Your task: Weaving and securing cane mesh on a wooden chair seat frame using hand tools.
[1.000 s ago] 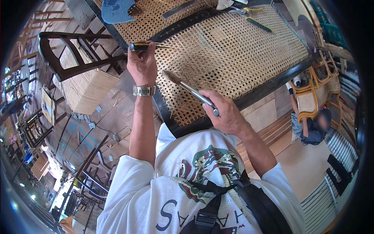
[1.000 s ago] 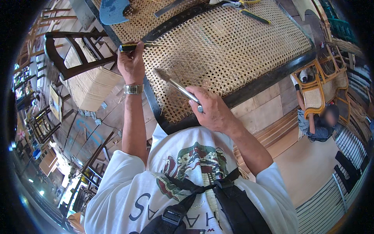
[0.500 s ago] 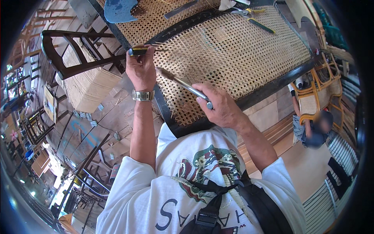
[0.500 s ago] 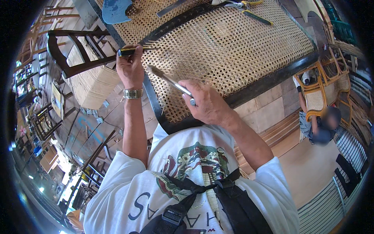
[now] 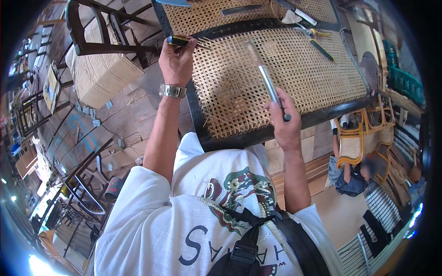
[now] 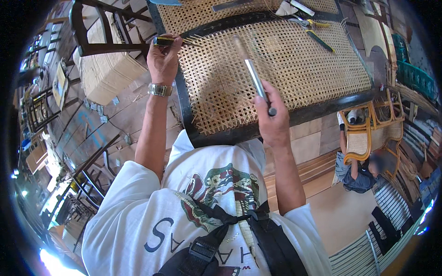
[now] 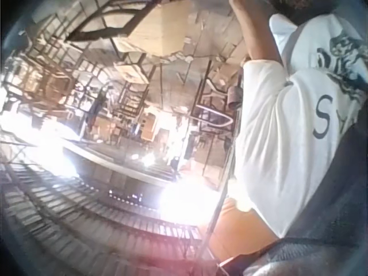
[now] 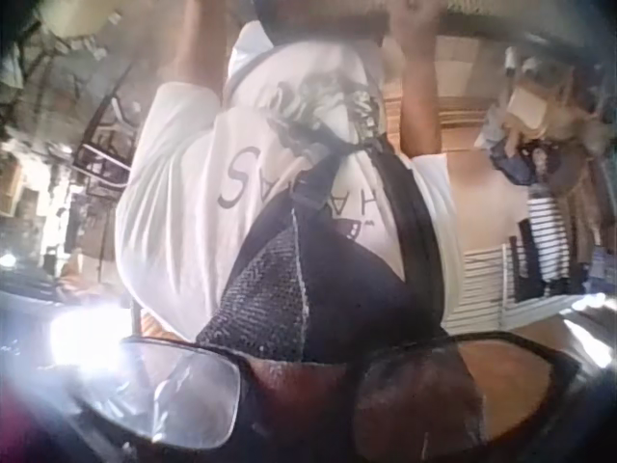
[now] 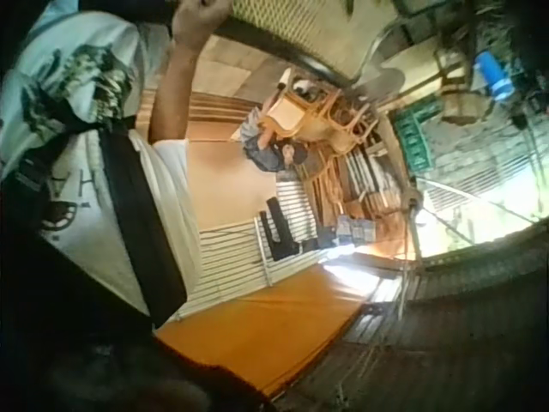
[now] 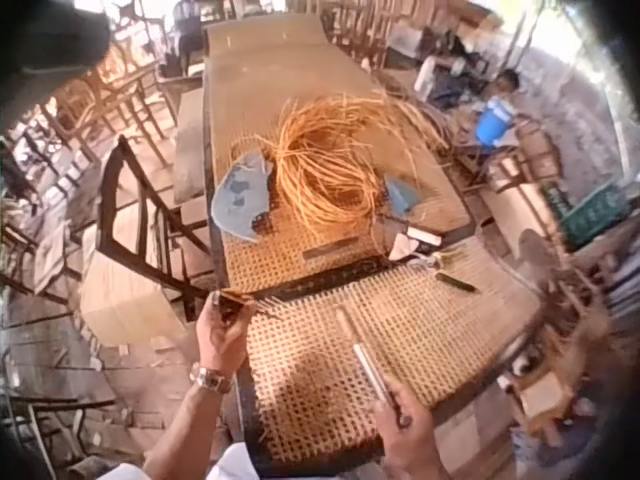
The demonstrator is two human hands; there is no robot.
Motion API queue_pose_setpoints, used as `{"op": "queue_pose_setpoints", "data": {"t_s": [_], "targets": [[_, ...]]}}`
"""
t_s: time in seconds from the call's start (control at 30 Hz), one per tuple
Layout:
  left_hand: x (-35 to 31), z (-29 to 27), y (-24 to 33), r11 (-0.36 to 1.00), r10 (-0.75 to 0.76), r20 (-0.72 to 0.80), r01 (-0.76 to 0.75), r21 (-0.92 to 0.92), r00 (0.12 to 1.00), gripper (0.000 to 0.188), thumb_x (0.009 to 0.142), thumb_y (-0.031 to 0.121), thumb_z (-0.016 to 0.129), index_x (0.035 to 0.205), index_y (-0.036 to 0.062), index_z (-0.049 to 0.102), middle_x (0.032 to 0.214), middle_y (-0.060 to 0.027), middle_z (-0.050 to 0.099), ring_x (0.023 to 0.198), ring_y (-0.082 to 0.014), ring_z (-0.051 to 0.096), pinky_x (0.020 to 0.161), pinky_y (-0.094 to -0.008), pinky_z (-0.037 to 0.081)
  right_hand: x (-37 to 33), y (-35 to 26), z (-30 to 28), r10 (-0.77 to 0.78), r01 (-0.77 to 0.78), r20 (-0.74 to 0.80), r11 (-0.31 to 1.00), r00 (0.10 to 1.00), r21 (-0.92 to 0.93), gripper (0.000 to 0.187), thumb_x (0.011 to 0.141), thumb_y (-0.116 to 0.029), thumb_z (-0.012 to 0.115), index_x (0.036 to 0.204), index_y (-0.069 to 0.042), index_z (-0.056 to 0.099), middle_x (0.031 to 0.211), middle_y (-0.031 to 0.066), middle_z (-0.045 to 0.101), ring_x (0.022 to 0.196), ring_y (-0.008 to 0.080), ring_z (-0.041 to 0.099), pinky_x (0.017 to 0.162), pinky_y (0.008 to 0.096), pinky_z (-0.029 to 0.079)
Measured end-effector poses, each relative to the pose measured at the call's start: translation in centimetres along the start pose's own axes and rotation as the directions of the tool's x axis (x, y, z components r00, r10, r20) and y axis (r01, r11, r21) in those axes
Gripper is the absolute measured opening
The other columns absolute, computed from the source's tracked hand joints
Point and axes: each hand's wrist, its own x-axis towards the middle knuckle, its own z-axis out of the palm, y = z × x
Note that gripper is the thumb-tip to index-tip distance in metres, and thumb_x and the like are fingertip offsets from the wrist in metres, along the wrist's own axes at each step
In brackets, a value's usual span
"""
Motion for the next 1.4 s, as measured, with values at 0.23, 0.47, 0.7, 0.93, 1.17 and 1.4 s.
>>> {"op": "queue_pose_setpoints", "data": {"t_s": [0.23, 0.47, 0.7, 0.93, 1.17, 1.4], "targets": [[-2.1, -0.5, 0.5, 0.999, 0.006, 0.03, -0.004, -0.054, 1.0, 0.024, 0.091, 0.015, 0.081, 0.107, 0.0049, 0.066, 0.094, -0.0027, 0.077, 0.085, -0.0069, 0.069, 0.077, -0.0251, 0.055, -2.5, -0.2, 1.5, 0.021, -0.009, 0.173, 0.998, 0.985, -0.07, 0.036, 0.101, -0.011, 0.06, 0.135, 0.001, 0.058, 0.1, 0.008, 0.068, 0.09, 0.0145, 0.065, 0.081, 0.0313, 0.053], [-0.7, 0.4, 0.3, 0.997, 0.082, -0.001, -0.082, -0.012, 0.997, 0.023, 0.09, 0.015, 0.082, 0.106, 0.0057, 0.067, 0.095, -0.0031, 0.077, 0.084, -0.0087, 0.07, 0.076, -0.0269, 0.055, -2.9, -0.3, 5.0, 0.024, 0.019, 0.278, 0.989, 0.96, -0.148, 0.038, 0.101, -0.009, 0.061, 0.137, 0.002, 0.057, 0.099, 0.0049, 0.066, 0.086, 0.0086, 0.059, 0.076, 0.0259, 0.049], [-2.2, 1.0, 1.2, 0.998, 0.05, 0.123, -0.047, -0.029, 0.991, 0.024, 0.089, 0.016, 0.083, 0.104, 0.0063, 0.068, 0.092, -0.0017, 0.077, 0.081, -0.0078, 0.07, 0.073, -0.0263, 0.055, -4.2, -1.1, 3.3, -0.051, 0.101, 0.25, 0.976, 0.967, -0.191, 0.037, 0.097, -0.01, 0.062, 0.132, 0.002, 0.058, 0.101, 0.0173, 0.069, 0.09, 0.0265, 0.069, 0.082, 0.037, 0.054], [-3.5, 2.2, 1.7, 0.994, 0.043, 0.213, -0.063, 0.089, 0.976, 0.023, 0.089, 0.017, 0.083, 0.103, 0.0071, 0.067, 0.089, -0.0027, 0.077, 0.079, -0.0097, 0.072, 0.071, -0.0281, 0.055, -4.0, -1.7, 3.9, -0.08, 0.143, 0.294, 0.969, 0.952, -0.2, 0.04, 0.098, -0.009, 0.063, 0.136, 0.003, 0.057, 0.103, 0.0149, 0.069, 0.089, 0.0193, 0.066, 0.08, 0.032, 0.052], [-3.6, 1.8, 3.0, 0.992, 0.129, 0.154, -0.129, -0.009, 0.98, 0.02, 0.089, 0.013, 0.083, 0.103, 0.0064, 0.07, 0.09, -0.0015, 0.076, 0.083, -0.0068, 0.069, 0.073, -0.025, 0.055, -3.6, -1.3, 3.9, -0.103, 0.131, 0.13, 0.965, 0.986, -0.228, 0.038, 0.098, -0.01, 0.063, 0.134, 0.002, 0.059, 0.105, 0.0171, 0.071, 0.09, 0.021, 0.069, 0.081, 0.0333, 0.053], [-7.1, 0.5, 4.0, 0.995, -0.006, 0.284, 0.035, -0.098, 0.959, 0.026, 0.09, 0.012, 0.082, 0.11, 0.0064, 0.067, 0.096, -0.0033, 0.077, 0.086, -0.0092, 0.071, 0.077, -0.0253, 0.056, -8.1, -1.5, 1.4, -0.049, 0.085, 0.277, 0.989, 0.96, -0.12, 0.039, 0.097, -0.011, 0.064, 0.133, 0.002, 0.059, 0.105, 0.0195, 0.072, 0.093, 0.0306, 0.073, 0.083, 0.0378, 0.055]]}}
